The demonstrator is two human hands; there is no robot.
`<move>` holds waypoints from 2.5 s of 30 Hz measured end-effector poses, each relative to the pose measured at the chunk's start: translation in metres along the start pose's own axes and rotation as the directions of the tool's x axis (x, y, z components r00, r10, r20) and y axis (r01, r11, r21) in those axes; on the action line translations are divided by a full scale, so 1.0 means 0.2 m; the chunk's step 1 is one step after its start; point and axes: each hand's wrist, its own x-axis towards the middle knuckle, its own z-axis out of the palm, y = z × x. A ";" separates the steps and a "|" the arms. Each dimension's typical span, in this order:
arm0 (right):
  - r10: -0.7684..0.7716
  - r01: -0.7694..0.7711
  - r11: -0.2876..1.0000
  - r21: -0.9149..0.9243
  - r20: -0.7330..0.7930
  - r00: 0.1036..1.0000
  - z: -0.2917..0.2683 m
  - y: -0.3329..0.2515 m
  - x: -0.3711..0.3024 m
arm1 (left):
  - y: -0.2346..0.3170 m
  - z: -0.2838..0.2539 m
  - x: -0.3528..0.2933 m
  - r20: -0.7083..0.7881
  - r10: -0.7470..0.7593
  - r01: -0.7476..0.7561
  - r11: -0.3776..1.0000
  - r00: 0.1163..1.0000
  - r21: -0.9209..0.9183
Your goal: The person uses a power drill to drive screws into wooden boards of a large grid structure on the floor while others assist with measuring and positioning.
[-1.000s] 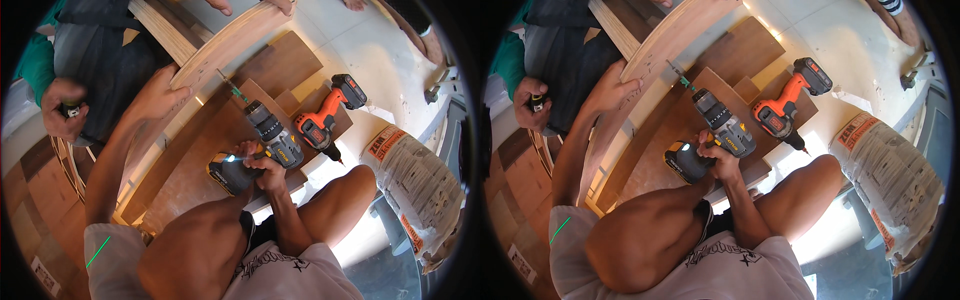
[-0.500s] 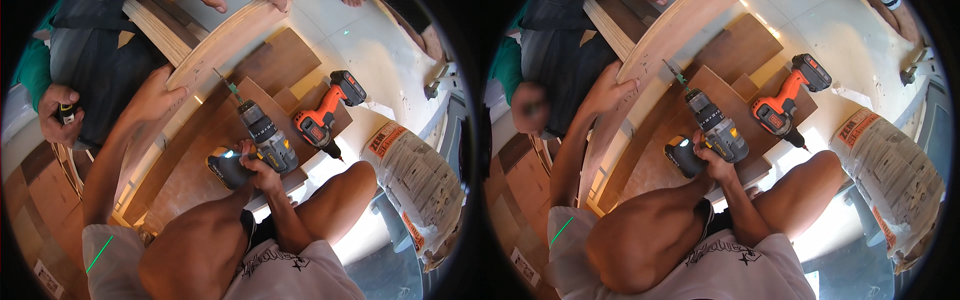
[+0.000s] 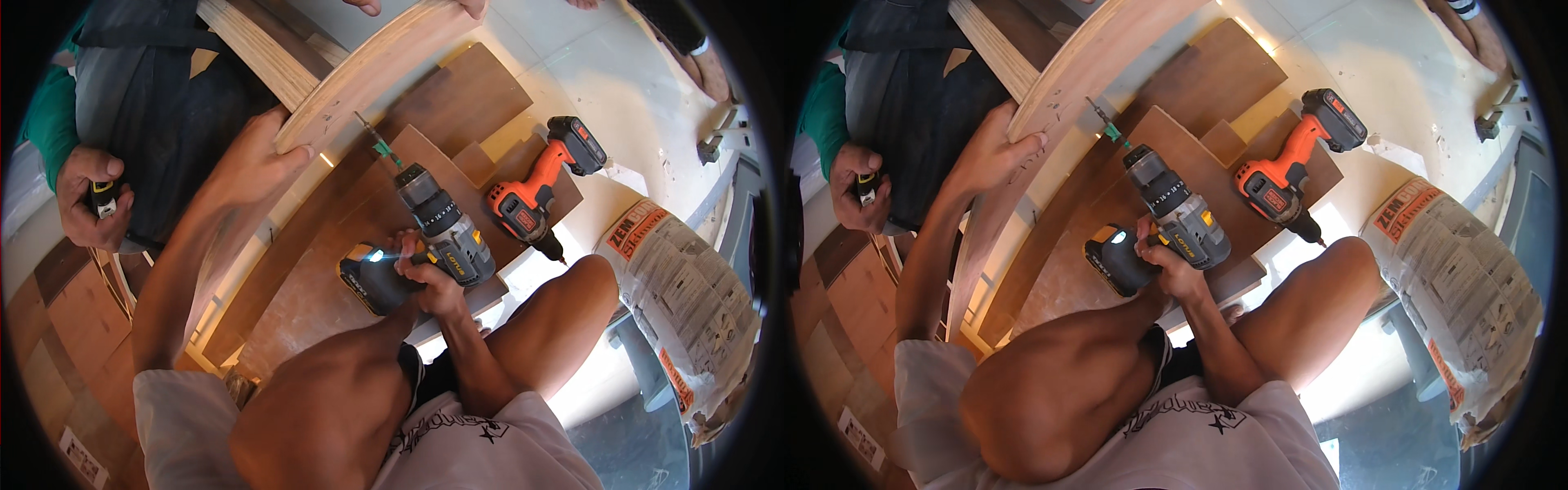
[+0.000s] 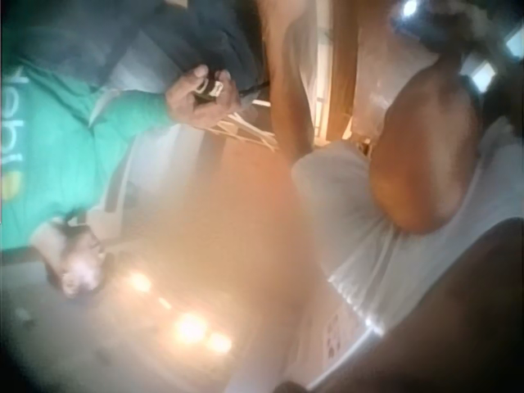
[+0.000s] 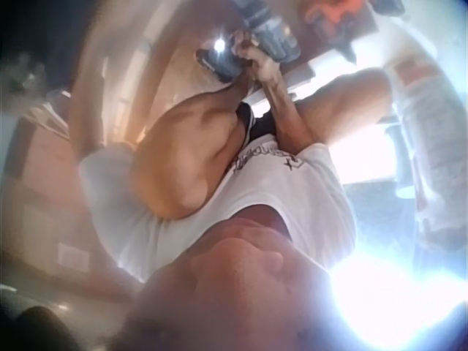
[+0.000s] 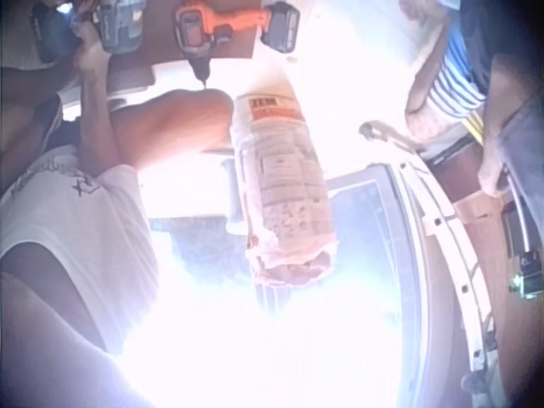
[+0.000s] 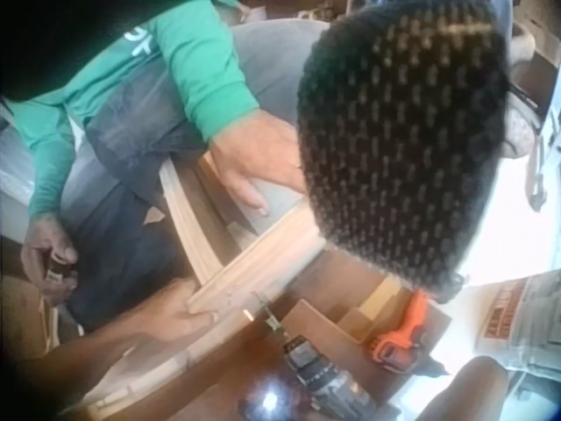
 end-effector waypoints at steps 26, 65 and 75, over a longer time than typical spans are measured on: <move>0.208 -0.167 0.864 0.475 -0.033 0.978 0.12 0.05 0.12 | -0.05 0.01 0.00 -0.003 0.074 -0.074 0.997 0.997 0.032; -0.048 0.036 0.995 -0.096 -0.131 0.990 0.10 -0.17 0.12 | -0.04 -0.03 0.04 -0.020 -0.072 0.073 0.996 0.997 0.044; 0.004 -0.039 0.974 -0.224 -0.155 0.988 0.04 -0.16 0.07 | 0.02 -0.01 0.02 0.009 -0.102 0.102 0.995 0.995 -0.007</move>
